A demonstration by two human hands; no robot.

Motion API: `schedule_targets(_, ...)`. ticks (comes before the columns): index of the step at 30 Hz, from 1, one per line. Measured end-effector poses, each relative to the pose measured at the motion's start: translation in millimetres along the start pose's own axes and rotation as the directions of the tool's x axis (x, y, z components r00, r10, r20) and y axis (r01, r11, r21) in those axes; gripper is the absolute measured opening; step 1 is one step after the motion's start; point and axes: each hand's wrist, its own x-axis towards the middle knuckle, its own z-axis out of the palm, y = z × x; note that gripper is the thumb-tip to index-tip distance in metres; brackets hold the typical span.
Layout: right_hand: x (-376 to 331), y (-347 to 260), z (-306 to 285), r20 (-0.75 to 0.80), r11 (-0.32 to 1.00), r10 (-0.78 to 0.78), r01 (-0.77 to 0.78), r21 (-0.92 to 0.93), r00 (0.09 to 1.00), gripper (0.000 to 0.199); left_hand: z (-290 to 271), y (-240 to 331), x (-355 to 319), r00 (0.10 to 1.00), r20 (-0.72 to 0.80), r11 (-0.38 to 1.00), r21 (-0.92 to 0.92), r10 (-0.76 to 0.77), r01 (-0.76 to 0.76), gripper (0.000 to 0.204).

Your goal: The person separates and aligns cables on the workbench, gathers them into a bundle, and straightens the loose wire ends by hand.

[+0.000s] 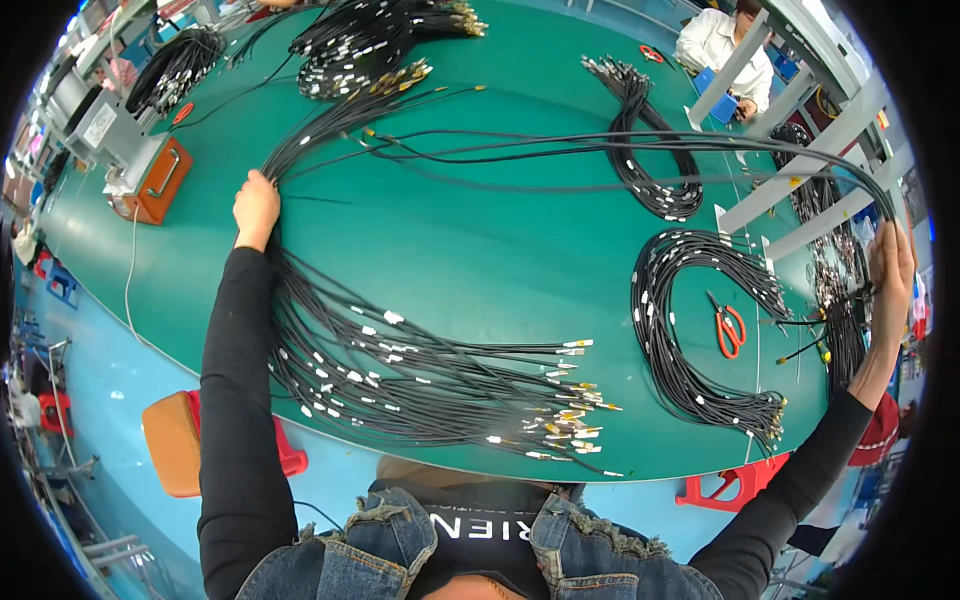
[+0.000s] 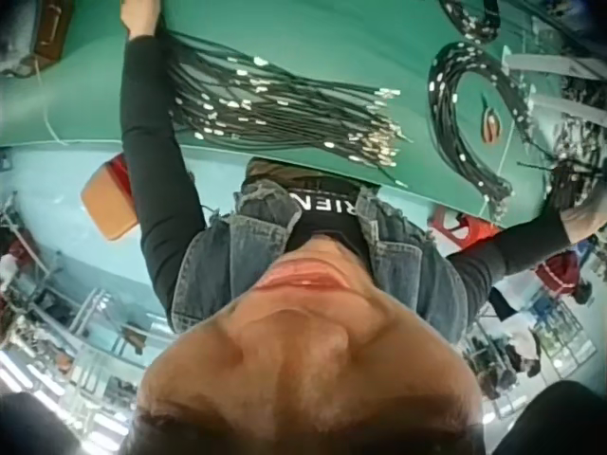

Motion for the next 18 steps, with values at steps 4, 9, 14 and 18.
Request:
schedule_targets(4, 5, 80, -24, 0.011, 0.969, 0.075, -0.070, -0.235, 0.997, 0.034, -11, 3, 4, 0.999, 0.046, 0.998, 0.065, 0.007, -0.010, 0.032)
schedule_targets(9, -5, 27, -4, 0.321, 0.917, 0.306, -0.186, -0.354, 0.896, 0.027, -52, 42, -2, 0.876, -0.170, 0.892, 0.126, 0.450, -0.434, 0.045)
schedule_targets(14, 4, 11, -15, 0.040, 0.956, 0.290, -0.288, -0.054, 0.956, 0.026, -42, 92, 9, 0.662, -0.181, 0.652, -0.123, 0.727, -0.749, 0.047)
schedule_targets(18, -4, 9, -9, 0.201, 0.967, 0.254, -0.248, -0.055, 0.946, 0.023, -19, 77, 30, 0.862, 0.339, 0.893, 0.116, 0.376, -0.435, 0.042)
